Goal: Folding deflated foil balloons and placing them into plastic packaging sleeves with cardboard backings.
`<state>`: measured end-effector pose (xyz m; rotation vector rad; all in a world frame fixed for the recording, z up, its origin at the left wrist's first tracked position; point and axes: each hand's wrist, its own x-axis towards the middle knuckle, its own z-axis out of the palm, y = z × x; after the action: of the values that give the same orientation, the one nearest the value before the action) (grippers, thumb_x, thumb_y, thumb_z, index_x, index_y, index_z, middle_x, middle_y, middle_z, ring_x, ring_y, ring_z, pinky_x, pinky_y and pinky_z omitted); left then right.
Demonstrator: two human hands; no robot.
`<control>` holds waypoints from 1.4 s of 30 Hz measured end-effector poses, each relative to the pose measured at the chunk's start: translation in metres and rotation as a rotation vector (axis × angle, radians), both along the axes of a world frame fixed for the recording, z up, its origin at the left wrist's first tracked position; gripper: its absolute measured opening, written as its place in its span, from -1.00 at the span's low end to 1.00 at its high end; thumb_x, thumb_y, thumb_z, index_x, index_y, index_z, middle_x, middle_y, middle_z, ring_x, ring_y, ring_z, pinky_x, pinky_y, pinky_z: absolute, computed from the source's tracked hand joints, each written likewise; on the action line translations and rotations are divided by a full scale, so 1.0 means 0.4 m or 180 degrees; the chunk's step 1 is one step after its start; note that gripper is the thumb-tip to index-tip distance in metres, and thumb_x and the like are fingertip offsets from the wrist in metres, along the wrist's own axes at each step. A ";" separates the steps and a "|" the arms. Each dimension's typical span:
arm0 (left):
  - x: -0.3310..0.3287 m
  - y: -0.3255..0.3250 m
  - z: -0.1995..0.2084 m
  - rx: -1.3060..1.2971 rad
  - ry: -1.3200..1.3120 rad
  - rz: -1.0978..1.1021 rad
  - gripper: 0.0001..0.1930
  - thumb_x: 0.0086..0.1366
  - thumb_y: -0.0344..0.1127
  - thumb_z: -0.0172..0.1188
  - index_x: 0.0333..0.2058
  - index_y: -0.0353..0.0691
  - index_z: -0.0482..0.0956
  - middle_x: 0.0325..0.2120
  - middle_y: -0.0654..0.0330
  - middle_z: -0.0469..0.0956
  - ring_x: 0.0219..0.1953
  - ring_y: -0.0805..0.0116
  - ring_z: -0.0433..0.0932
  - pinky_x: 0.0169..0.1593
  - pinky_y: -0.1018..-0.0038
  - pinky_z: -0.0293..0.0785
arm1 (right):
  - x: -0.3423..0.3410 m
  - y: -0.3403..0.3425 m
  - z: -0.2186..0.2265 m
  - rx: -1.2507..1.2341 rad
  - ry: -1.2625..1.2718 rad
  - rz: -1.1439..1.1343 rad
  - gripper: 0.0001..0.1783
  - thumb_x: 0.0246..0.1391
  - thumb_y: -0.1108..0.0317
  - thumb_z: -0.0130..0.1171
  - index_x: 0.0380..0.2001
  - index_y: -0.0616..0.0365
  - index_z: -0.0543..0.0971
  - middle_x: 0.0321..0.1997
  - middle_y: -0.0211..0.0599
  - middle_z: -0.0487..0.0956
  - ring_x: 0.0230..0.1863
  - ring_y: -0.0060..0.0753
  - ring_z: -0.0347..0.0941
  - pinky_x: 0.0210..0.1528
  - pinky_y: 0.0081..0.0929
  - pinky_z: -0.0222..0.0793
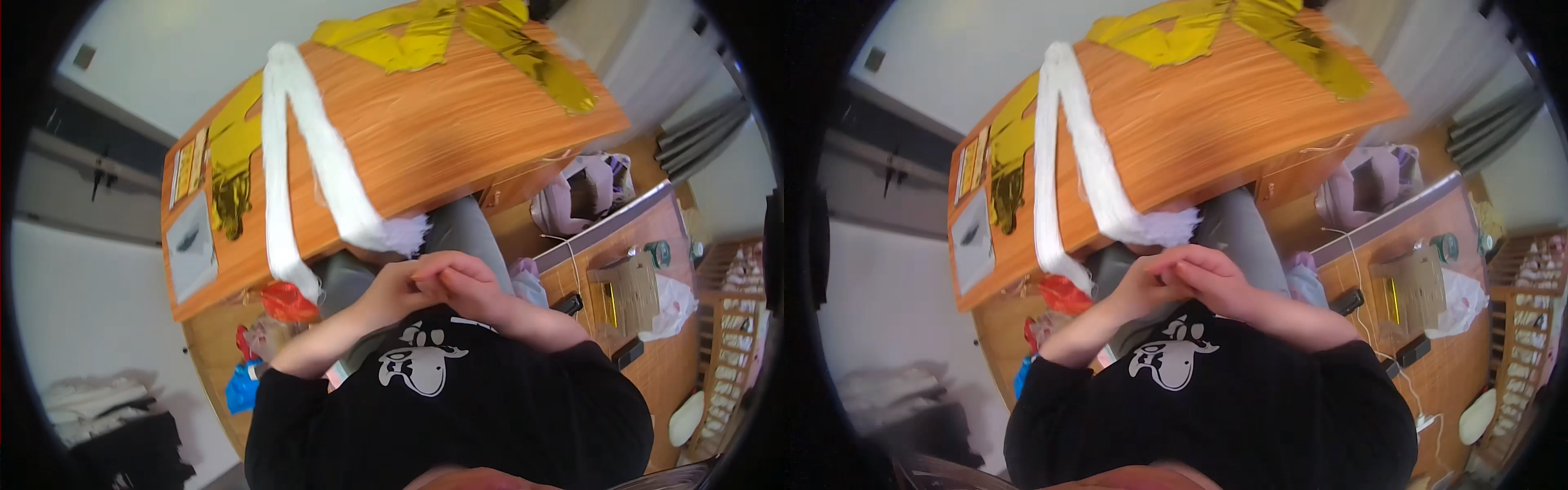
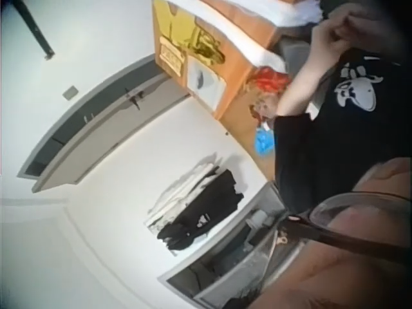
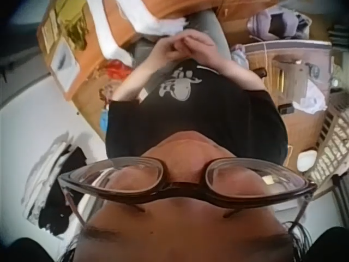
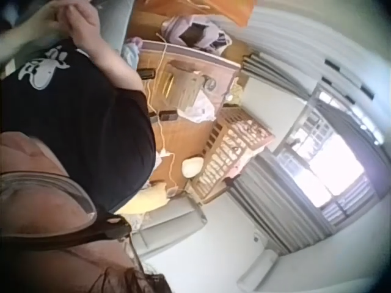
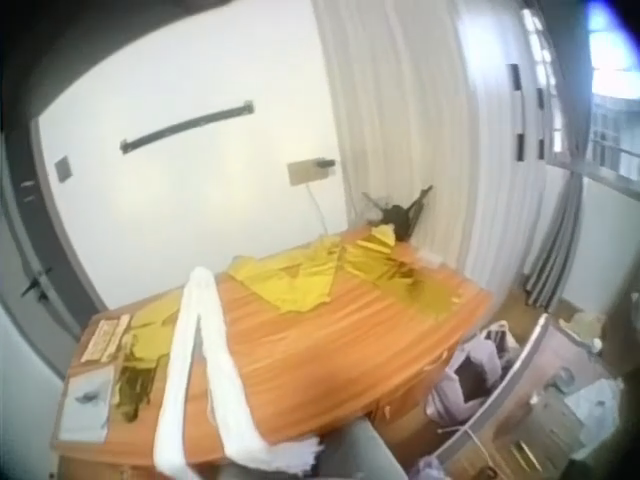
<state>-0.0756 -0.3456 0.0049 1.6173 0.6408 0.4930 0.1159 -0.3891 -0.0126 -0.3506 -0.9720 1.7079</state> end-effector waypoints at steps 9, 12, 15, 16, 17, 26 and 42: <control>-0.319 -0.258 -0.204 -0.1367 -0.0934 0.2947 -0.79 0.47 -0.42 0.17 -0.07 -0.43 0.69 -0.25 0.00 0.73 -0.27 0.31 0.73 -0.10 0.39 0.71 | -0.275 0.073 -0.098 0.1932 -0.2251 -0.0083 -0.65 0.37 0.47 0.11 0.16 0.20 0.63 0.14 -0.20 0.62 0.15 -0.41 0.51 0.17 -0.37 0.41; -0.409 -0.334 -0.253 -0.1228 -0.0823 0.3156 -0.78 0.42 -0.44 0.24 -0.04 -0.42 0.69 -0.25 0.05 0.72 -0.24 0.32 0.73 -0.09 0.43 0.70 | -0.371 0.065 -0.160 0.0970 -0.2355 0.1033 -0.69 0.31 0.43 0.23 0.08 0.18 0.69 0.03 -0.20 0.68 0.03 -0.46 0.59 0.05 -0.43 0.48; -0.485 -0.351 -0.317 -0.0897 -0.0581 0.3212 -0.77 0.45 -0.45 0.20 0.01 -0.40 0.66 -0.14 0.04 0.72 -0.17 0.35 0.72 -0.09 0.45 0.67 | -0.451 0.059 -0.224 0.0063 -0.2301 0.1409 -0.73 0.24 0.38 0.33 -0.02 0.21 0.73 -0.24 -0.19 0.74 -0.27 -0.51 0.65 -0.20 -0.52 0.53; -0.522 -0.346 -0.364 -0.0665 -0.0773 0.3139 -0.71 0.46 -0.36 0.22 0.09 -0.34 0.60 -0.13 0.09 0.70 -0.23 0.44 0.70 -0.20 0.51 0.64 | -0.474 0.066 -0.233 0.0520 -0.2550 0.1037 -0.75 0.25 0.40 0.31 -0.04 0.23 0.73 -0.23 -0.23 0.73 -0.26 -0.54 0.63 -0.19 -0.54 0.52; -0.552 -0.322 -0.393 -0.0641 -0.0934 0.3545 -0.72 0.46 -0.30 0.24 0.04 -0.32 0.58 -0.19 0.16 0.68 -0.29 0.49 0.66 -0.26 0.54 0.58 | -0.497 0.075 -0.240 0.0979 -0.2769 0.0638 -0.77 0.27 0.41 0.30 -0.05 0.24 0.73 -0.23 -0.26 0.72 -0.26 -0.56 0.62 -0.19 -0.56 0.50; -0.636 -0.133 -0.594 0.0397 0.1168 0.5108 -0.79 0.41 -0.19 0.21 -0.23 -0.23 0.53 -0.43 0.02 0.62 -0.34 0.08 0.64 -0.22 0.25 0.52 | -0.791 0.173 -0.295 0.3149 -0.5028 -0.0131 -0.81 0.20 0.37 0.17 -0.20 0.14 0.71 -0.18 -0.05 0.70 -0.15 0.06 0.65 -0.10 -0.15 0.59; -0.640 -0.241 -0.663 0.1539 0.0986 0.4947 -0.50 0.13 -0.40 0.37 0.07 -0.26 0.48 -0.07 -0.04 0.54 0.01 -0.03 0.57 0.11 0.24 0.51 | -0.942 0.298 -0.500 0.1991 -0.4544 0.2832 -0.65 0.02 0.39 0.12 -0.12 0.30 0.66 -0.08 0.21 0.66 0.03 0.18 0.62 0.08 -0.03 0.50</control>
<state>-0.3317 -0.4420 -0.2602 1.3312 2.1328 1.6008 -0.2608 -0.2697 -0.2125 -0.8140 -2.9540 1.5907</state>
